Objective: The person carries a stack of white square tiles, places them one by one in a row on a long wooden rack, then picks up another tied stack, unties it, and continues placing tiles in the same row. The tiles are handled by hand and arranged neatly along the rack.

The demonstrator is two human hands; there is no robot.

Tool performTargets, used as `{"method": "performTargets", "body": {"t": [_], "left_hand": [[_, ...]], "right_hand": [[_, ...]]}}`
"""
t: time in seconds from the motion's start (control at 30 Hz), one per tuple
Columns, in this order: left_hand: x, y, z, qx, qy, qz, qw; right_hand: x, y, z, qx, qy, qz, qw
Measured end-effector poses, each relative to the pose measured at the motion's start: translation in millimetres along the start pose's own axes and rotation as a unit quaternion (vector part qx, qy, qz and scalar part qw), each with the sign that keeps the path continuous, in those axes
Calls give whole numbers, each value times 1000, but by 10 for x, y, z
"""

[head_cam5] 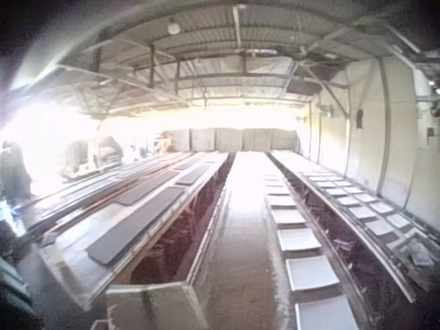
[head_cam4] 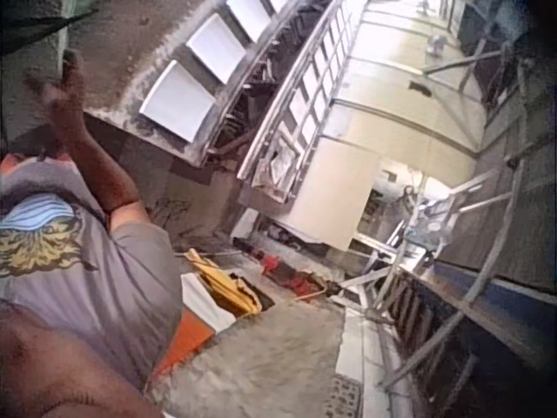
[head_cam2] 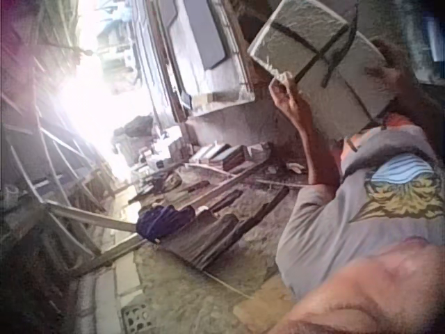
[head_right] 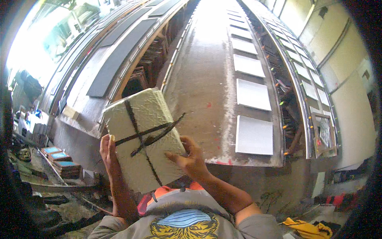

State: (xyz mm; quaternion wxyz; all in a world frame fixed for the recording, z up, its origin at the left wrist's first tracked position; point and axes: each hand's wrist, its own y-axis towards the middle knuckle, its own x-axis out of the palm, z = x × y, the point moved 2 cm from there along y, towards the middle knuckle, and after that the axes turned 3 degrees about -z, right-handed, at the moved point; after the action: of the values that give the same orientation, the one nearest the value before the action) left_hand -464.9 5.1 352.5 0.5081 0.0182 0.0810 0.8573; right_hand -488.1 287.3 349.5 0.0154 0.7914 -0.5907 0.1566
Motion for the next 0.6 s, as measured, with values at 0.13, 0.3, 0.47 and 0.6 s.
{"method": "performTargets", "body": {"t": [0.13,0.3,0.47,0.6], "left_hand": [[835,7,-218,-3,1,-96,995],[1567,-11,-653,-81,35,-156,984],[1813,28,-951,-118,50,-217,968],[1741,9,-1367,-142,42,-229,962]], "right_hand": [[-706,-224,-48,-6,14,79,997],[-1322,-273,355,-39,17,169,985],[-1373,-273,614,-25,28,237,971],[-1439,-238,808,-6,-215,229,949]]}}
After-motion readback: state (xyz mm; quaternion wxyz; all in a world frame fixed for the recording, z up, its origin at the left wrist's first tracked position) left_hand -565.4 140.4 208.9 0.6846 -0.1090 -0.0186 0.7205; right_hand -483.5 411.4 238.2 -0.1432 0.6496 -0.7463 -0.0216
